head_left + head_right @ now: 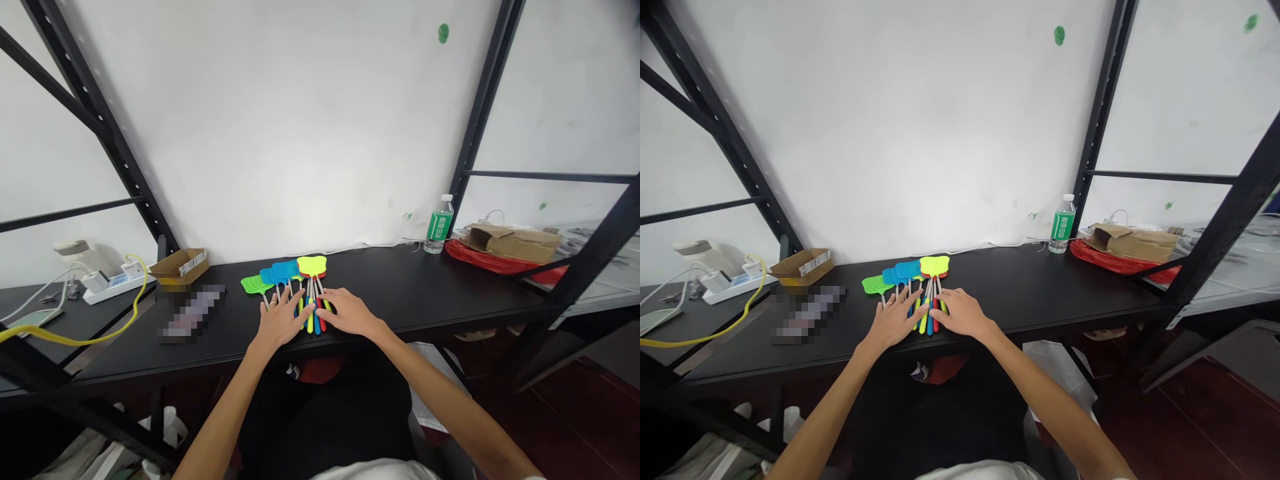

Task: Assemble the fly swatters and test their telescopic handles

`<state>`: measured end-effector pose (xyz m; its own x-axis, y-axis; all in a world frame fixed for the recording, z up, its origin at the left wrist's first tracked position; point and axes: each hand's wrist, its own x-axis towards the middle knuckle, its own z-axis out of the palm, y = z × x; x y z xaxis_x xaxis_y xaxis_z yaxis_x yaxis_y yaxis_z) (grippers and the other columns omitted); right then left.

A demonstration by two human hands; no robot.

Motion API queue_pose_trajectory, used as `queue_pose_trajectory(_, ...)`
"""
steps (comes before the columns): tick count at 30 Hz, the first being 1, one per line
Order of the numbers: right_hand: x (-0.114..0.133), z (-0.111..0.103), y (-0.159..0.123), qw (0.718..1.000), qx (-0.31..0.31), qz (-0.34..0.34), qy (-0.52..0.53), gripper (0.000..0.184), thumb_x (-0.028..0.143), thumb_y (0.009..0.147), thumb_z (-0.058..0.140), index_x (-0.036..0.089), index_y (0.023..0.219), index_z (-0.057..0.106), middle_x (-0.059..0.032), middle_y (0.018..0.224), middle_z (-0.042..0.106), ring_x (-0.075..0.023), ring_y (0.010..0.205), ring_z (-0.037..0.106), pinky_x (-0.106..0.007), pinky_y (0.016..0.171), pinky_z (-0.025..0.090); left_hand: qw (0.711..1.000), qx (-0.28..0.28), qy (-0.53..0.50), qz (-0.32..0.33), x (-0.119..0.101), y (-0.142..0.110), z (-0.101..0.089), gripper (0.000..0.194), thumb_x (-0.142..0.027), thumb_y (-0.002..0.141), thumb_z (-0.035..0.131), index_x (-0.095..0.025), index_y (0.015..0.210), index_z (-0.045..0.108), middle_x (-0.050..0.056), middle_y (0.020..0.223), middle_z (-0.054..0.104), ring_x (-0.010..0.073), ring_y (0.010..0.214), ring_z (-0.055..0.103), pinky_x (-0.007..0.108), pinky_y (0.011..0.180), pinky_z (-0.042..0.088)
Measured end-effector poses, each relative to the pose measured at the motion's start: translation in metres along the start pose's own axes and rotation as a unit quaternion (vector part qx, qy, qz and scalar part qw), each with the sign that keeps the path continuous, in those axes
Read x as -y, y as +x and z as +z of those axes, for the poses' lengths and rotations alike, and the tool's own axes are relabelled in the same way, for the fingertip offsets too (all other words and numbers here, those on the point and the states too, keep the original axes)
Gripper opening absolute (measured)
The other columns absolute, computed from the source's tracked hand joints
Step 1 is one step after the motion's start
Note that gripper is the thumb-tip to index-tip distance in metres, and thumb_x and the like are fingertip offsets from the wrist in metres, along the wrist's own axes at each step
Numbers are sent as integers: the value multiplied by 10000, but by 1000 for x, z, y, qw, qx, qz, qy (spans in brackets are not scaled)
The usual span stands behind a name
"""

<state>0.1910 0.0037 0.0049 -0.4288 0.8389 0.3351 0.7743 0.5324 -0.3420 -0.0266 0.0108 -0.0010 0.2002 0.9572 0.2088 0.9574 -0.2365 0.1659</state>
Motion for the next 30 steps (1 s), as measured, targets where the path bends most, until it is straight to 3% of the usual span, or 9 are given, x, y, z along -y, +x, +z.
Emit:
queue_pose_trajectory(5, 9, 2, 0, 1000, -22, -4, -7, 431, 438, 1000, 377, 234, 1283, 631, -86, 1315, 630, -260, 1181, 557, -362, 939, 440, 999, -42, 19, 20, -6, -2, -5, 699, -728, 909, 304, -349, 1481, 438, 118, 1611, 286, 478, 1414, 314, 704, 1093, 196)
queue_pose_trajectory(8, 9, -1, 3, 996, -39, 62, -42, 318, 428, 953, 482, 247, 1105, 696, -86, 1125, 685, -263, 1076, 589, -341, 836, 455, 994, -74, 29, 76, -17, -7, -7, 651, -691, 924, 338, -343, 1457, 477, 104, 1602, 311, 448, 1434, 295, 680, 1121, 171)
queue_pose_trajectory(12, -3, -7, 6, 984, -47, 152, -78, 198, 397, 887, 570, 244, 891, 695, -75, 1003, 681, -256, 958, 631, -328, 751, 442, 984, -45, 9, 175, -36, -14, -2, 594, -643, 936, 385, -373, 1460, 460, 53, 1592, 344, 394, 1433, 329, 631, 1141, 225)
queue_pose_trajectory(15, -18, -13, 6, 978, -43, 190, -77, 176, 319, 851, 581, 236, 968, 683, -75, 961, 702, -252, 879, 665, -331, 730, 439, 982, -33, 17, 185, -43, -16, 4, 536, -589, 962, 369, -358, 1425, 510, 48, 1565, 394, 380, 1418, 361, 627, 1139, 240)
queue_pose_trajectory(18, -35, -20, 8, 974, -26, 220, -53, 334, 287, 773, 640, 208, 1095, 678, -100, 950, 723, -279, 902, 678, -336, 745, 448, 983, -39, 27, 175, -39, -13, 7, 500, -535, 981, 350, -342, 1405, 534, 35, 1564, 398, 361, 1425, 358, 611, 1146, 248)
queue_pose_trajectory(21, -51, -24, 11, 974, -12, 224, 18, 398, 292, 734, 682, 159, 1109, 696, -114, 935, 738, -275, 895, 685, -309, 730, 464, 985, -36, 31, 165, -27, -8, 6, 511, -532, 980, 349, -324, 1410, 533, 32, 1568, 390, 350, 1431, 354, 595, 1148, 266)
queue_pose_trajectory(23, -60, -26, 13, 966, 7, 231, 116, 417, 249, 764, 645, 137, 1163, 679, -98, 881, 749, -222, 746, 688, -279, 649, 473, 986, -28, 34, 158, -18, -4, 3, 526, -538, 977, 348, -310, 1415, 532, 31, 1576, 375, 347, 1440, 340, 587, 1153, 266)
queue_pose_trajectory(26, -68, -29, 14, 917, 15, 251, 309, 605, 173, 799, 592, 109, 1395, 507, -96, 930, 759, -146, 545, 636, -241, 503, 451, 988, -9, 39, 148, -4, 1, -1, 545, -546, 975, 345, -296, 1426, 522, 26, 1585, 353, 338, 1451, 324, 577, 1159, 265)
queue_pose_trajectory(30, -68, -33, 14, 841, -27, 257, 476, 758, 189, 806, 640, 91, 1497, 343, -155, 1116, 727, -114, 521, 623, -209, 389, 389, 991, 5, 36, 131, 12, 7, -5, 541, -534, 974, 351, -294, 1431, 514, 23, 1592, 338, 327, 1458, 313, 579, 1170, 240)
